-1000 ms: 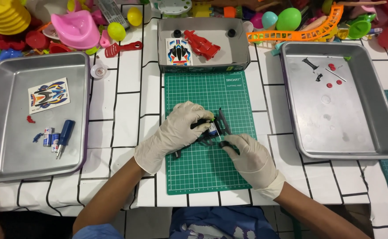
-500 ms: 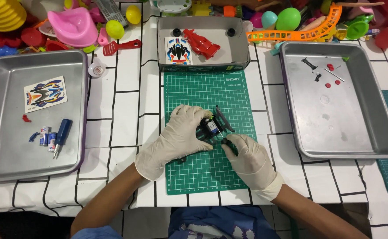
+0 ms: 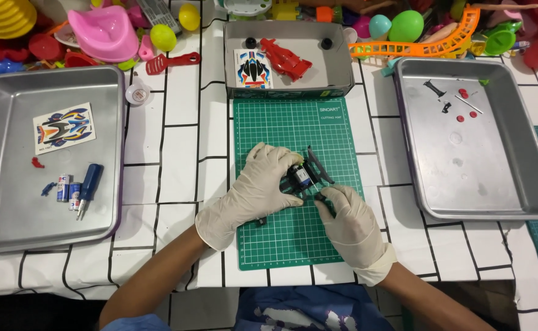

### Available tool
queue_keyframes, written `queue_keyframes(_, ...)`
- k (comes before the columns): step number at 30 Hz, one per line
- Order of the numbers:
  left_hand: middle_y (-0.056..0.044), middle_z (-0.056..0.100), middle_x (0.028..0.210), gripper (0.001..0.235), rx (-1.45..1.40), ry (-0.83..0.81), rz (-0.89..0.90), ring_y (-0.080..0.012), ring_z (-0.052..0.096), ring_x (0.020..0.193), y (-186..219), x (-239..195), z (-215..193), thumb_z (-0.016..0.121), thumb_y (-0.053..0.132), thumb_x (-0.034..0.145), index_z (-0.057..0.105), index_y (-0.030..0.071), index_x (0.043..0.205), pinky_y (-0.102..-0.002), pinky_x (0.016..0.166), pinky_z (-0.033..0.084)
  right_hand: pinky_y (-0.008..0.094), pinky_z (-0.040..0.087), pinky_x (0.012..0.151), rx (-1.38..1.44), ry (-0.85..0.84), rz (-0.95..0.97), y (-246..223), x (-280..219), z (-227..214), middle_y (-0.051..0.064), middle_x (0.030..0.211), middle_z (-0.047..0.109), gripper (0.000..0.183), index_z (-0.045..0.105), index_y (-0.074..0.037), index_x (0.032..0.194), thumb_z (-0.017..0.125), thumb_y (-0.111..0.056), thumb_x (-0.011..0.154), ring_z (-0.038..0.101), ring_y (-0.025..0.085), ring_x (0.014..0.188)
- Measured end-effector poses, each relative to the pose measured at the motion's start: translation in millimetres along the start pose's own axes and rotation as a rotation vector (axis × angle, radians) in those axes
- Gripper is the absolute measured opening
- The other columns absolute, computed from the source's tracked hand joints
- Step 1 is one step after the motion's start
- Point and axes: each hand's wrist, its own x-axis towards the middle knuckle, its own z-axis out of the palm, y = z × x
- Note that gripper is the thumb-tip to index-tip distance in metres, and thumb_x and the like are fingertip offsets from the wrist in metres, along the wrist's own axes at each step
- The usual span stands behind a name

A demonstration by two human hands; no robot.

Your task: Assembling a mini 4WD toy car by installing the motor, gears, and chassis parts.

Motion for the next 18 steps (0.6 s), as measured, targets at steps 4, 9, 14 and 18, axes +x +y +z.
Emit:
queue_keyframes(4, -0.007, 0.06, 0.114, 0.089, -0.004, 0.014, 0.01, -0.0341, 0.056, 0.118, 2, 0, 0, 0.095, 0.053, 0.055, 0.059, 0.013, 0.127, -0.067, 0.115, 0.026, 0.032, 0.06, 0.076, 0.068, -0.06, -0.008, -7, 5, -12, 0.005, 0.091, 0.069, 0.021, 0.07, -0.007, 0.103, 0.08, -0.011, 0.086, 0.071, 0.022, 0.085)
queue_keyframes(9, -0.003, 0.059, 0.112, 0.089, -0.005, 0.065, -0.054, -0.0293, 0.056, 0.119, 9, -2, 1, 0.09, 0.061, 0.054, 0.058, 0.018, 0.125, -0.065, 0.115, 0.027, 0.03, 0.061, 0.073, 0.05, -0.036, -0.035, 1, 9, -10, 0.005, 0.094, 0.068, 0.021, 0.069, -0.008, 0.107, 0.078, -0.013, 0.089, 0.072, 0.022, 0.088)
queue_keyframes(14, -0.004, 0.06, 0.108, 0.082, 0.051, 0.123, -0.136, -0.03, 0.058, 0.115, 5, 2, 12, 0.089, 0.061, 0.061, 0.06, 0.015, 0.122, -0.063, 0.112, 0.032, 0.024, 0.06, 0.079, 0.143, -0.078, 0.052, 22, 11, 9, 0.0, 0.1, 0.067, 0.028, 0.068, -0.013, 0.11, 0.082, -0.02, 0.087, 0.072, 0.015, 0.094)
queue_keyframes(18, -0.003, 0.06, 0.111, 0.081, 0.07, 0.147, -0.169, -0.0283, 0.057, 0.116, -1, 5, 10, 0.09, 0.057, 0.061, 0.059, 0.017, 0.124, -0.061, 0.112, 0.031, 0.022, 0.06, 0.082, 0.204, -0.121, 0.044, 40, 15, 32, -0.003, 0.104, 0.067, 0.029, 0.071, -0.016, 0.108, 0.084, -0.024, 0.084, 0.072, 0.012, 0.098)
